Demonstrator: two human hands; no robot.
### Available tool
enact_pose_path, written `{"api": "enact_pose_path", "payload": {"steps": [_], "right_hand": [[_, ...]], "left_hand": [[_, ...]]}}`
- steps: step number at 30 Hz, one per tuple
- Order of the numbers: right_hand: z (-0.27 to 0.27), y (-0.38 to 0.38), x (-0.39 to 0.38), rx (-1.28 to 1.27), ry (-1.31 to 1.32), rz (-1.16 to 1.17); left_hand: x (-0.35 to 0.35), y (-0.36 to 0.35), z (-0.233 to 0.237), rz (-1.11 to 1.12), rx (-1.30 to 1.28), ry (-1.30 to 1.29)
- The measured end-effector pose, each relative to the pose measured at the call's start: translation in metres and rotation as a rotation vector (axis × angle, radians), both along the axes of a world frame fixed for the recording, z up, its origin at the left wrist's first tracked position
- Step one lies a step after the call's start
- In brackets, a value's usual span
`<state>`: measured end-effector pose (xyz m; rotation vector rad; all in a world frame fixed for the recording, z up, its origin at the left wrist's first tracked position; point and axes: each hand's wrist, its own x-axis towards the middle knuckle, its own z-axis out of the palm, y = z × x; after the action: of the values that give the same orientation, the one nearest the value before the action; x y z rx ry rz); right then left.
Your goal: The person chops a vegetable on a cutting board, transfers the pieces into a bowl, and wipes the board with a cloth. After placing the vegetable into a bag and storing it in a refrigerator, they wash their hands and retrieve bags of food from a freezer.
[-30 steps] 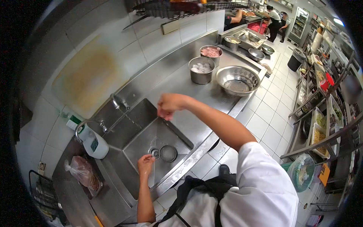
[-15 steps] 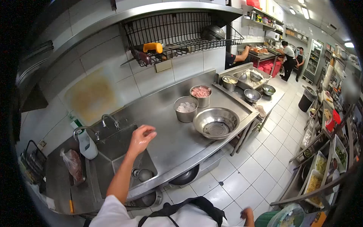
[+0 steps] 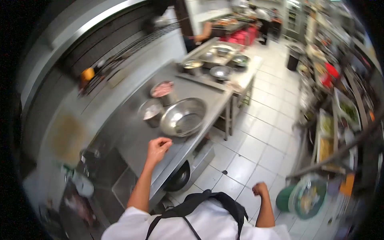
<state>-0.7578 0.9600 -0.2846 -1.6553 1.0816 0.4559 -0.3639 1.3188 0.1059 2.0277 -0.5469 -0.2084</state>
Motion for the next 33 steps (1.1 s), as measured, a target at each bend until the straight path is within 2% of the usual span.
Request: {"api": "enact_pose_path", "payload": {"steps": [1,2,3,4,5,6,8,9,10,11,13,14,16,18,20,23,26,29,33], "right_hand": [[0.044,0.009,0.013,-0.255,0.035,0.194],[0.012,0.002,0.006,-0.317,-0.036,0.168],[0.021,0.006,0.007,-0.36,0.073,0.186],[0.074,0.023,0.008,-0.235,0.027,-0.083],[0.065,0.03,-0.006,-0.339,0.058,-0.044],[0.06,0.035,-0.017,-0.444,0.091,0.002],[0.062,0.055,-0.05,-0.348,0.217,0.06],[0.019,0.068,-0.079,-0.338,0.319,0.036],[0.003,0.087,-0.109,-0.521,0.302,0.313],[0.024,0.109,-0.127,-0.594,0.372,0.67],[0.0,0.166,-0.178,-0.513,0.448,0.496],[-0.081,0.198,-0.221,-0.245,0.49,-0.114],[-0.014,0.257,-0.235,-0.441,0.56,0.463],[-0.008,0.31,-0.237,-0.284,0.616,-0.099],[-0.02,0.362,-0.243,-0.274,0.649,-0.299],[-0.023,0.409,-0.233,-0.172,0.651,-0.416],[-0.031,0.421,-0.222,-0.1,0.607,-0.506],[-0.044,0.399,-0.219,-0.033,0.539,-0.662],[-0.064,0.337,-0.233,0.196,0.466,-1.336]], "left_hand": [[-0.004,-0.01,-0.005,-0.016,-0.045,0.102],[-0.008,-0.019,-0.009,-0.011,-0.057,0.133],[-0.012,-0.031,-0.011,-0.007,-0.072,0.164],[-0.018,-0.044,-0.009,-0.02,-0.113,0.195],[-0.021,-0.053,-0.009,-0.021,-0.149,0.227],[-0.016,-0.06,-0.028,-0.115,-0.168,0.144],[-0.002,-0.073,-0.067,-0.273,-0.228,-0.019],[-0.009,-0.084,-0.066,-0.242,-0.166,0.009],[-0.008,-0.092,-0.071,-0.293,-0.135,0.029],[-0.005,-0.101,-0.079,-0.347,-0.104,0.047],[-0.018,-0.117,-0.079,-0.425,-0.135,0.176],[-0.021,-0.126,-0.09,-0.485,-0.185,0.157],[-0.03,-0.14,-0.105,-0.526,-0.181,0.221],[-0.042,-0.148,-0.105,-0.592,-0.149,0.22],[-0.053,-0.16,-0.104,-0.656,-0.129,0.219],[-0.071,-0.172,-0.112,-0.718,-0.118,0.255],[-0.088,-0.187,-0.116,-0.77,-0.097,0.204],[-0.111,-0.21,-0.115,-0.792,-0.068,0.198],[-0.148,-0.256,-0.121,-0.877,-0.039,0.138]]}}
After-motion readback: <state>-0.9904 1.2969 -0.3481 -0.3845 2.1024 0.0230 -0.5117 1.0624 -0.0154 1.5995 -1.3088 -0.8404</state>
